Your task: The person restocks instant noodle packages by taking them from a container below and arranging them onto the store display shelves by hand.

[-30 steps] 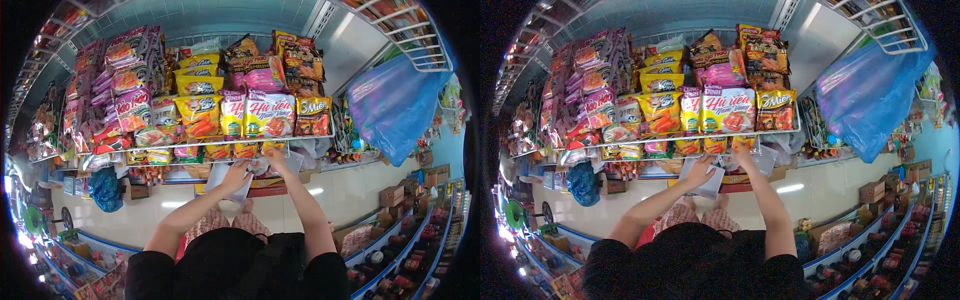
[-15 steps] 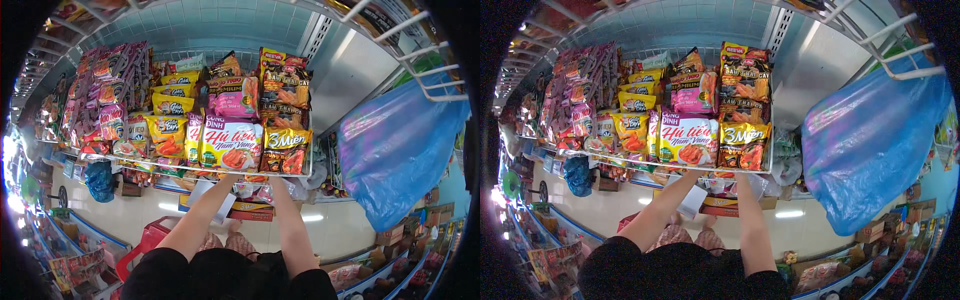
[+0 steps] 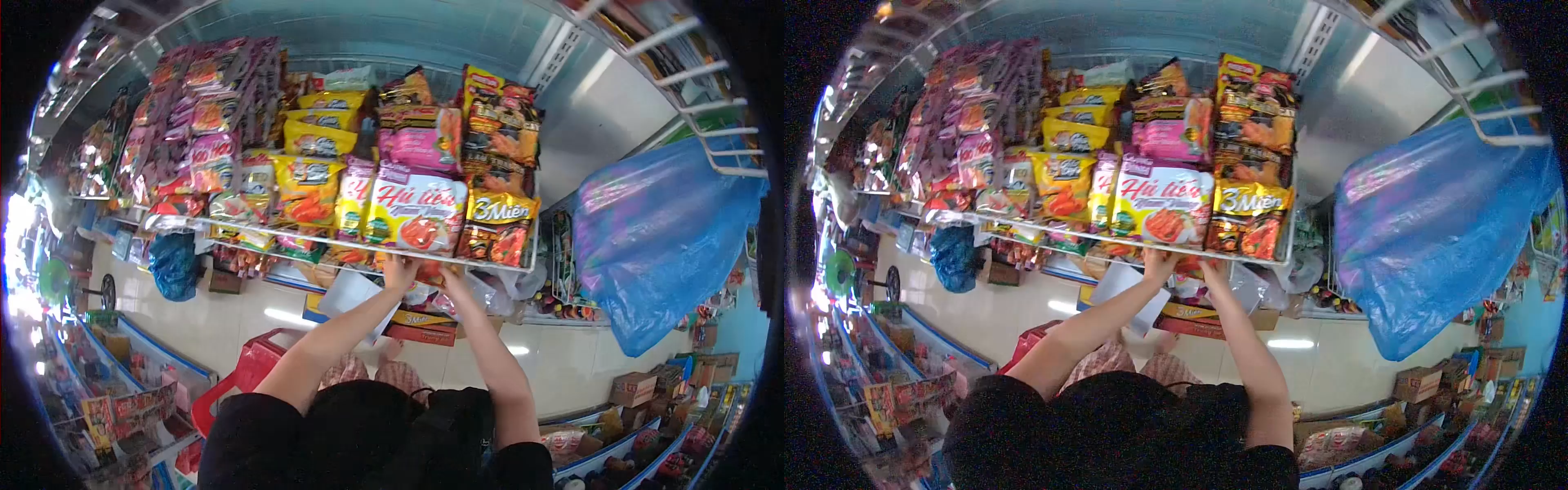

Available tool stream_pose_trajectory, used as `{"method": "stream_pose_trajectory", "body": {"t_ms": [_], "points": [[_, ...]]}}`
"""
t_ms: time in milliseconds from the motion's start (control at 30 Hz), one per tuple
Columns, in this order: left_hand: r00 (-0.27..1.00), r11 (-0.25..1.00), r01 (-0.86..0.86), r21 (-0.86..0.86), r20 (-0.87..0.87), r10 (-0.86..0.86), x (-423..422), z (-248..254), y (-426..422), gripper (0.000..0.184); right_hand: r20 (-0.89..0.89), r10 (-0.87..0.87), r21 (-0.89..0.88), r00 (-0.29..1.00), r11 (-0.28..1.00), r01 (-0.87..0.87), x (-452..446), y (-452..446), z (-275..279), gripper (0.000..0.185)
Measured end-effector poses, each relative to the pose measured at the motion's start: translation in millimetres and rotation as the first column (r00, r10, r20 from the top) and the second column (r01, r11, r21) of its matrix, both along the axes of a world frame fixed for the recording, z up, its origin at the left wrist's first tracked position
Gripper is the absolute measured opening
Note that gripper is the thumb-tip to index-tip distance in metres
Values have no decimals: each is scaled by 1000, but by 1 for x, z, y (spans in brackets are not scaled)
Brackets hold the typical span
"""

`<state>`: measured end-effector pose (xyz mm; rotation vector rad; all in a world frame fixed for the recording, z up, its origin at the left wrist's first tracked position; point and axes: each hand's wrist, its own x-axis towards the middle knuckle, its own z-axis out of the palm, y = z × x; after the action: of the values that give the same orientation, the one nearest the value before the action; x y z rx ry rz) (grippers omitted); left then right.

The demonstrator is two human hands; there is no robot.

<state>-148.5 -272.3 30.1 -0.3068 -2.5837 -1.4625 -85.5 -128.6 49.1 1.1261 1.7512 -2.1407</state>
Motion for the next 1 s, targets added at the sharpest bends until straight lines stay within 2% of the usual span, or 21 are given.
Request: {"method": "stream_pose_trajectory", "body": {"t_ms": [67,100,167,233,267,333,367,400,433,467,500,533,600,633,700,733,767,800,833,933,1000], "points": [[995,995,-95,20,-25,95,17,10,-24,37,-20,74,14,997,997,-74,19,-32,52,60],[996,999,-43,2,-84,43,22,14,-44,42,72,85,105,994,990,-92,21,-43,47,53],[983,954,36,298,159,-87,37,50,-86,39,84,158,78,984,983,-165,31,-66,51,51],[992,972,51,229,97,-75,50,63,-134,38,31,397,-219,918,898,-381,34,-85,74,66],[979,968,38,249,184,-86,56,61,-161,39,52,484,-263,873,850,-456,31,-99,97,67],[950,948,-8,317,297,-92,64,81,-199,39,-53,527,-62,848,846,-529,33,-131,114,62],[943,930,-40,366,322,-86,70,121,-213,38,-46,634,167,772,766,-620,30,-148,148,53],[956,913,-47,405,282,-76,73,152,-220,36,-86,699,386,710,681,-623,30,-163,181,52],[986,902,-17,432,155,-55,69,163,-227,37,-106,761,584,640,568,-579,29,-176,204,52],[999,892,19,452,25,-34,63,175,-232,38,-253,758,747,602,548,-376,27,-184,211,48],[999,853,9,522,38,-33,56,207,-234,42,-286,736,870,614,468,-155,21,-195,245,41],[1000,839,25,543,-19,-17,43,219,-236,42,-383,687,808,618,573,-136,11,-197,258,35],[992,811,34,584,-116,42,14,243,-235,38,-511,606,722,609,687,-79,-11,-202,274,31],[982,852,45,522,-181,59,-3,252,-236,38,-544,590,716,597,697,-37,-22,-205,281,35],[957,862,31,507,-265,121,-29,286,-228,38,-659,593,734,462,642,222,-47,-212,298,40],[935,904,40,426,-335,117,-42,304,-224,37,-666,532,693,522,700,172,-59,-212,305,45],[907,890,113,442,-412,89,-64,312,-217,36,-694,509,688,509,677,262,-76,-211,309,48],[878,900,144,411,-473,76,-86,319,-209,37,-751,487,631,446,727,270,-101,-203,306,50],[904,885,178,431,-427,26,-102,332,-203,36,-762,436,579,478,789,204,-117,-199,316,53],[881,937,124,328,-470,48,-163,341,-180,33,-716,453,645,531,720,256,-170,-181,327,51],[867,985,55,163,-498,34,-181,339,-173,29,-648,498,757,576,506,414,-191,-174,315,53]]}}
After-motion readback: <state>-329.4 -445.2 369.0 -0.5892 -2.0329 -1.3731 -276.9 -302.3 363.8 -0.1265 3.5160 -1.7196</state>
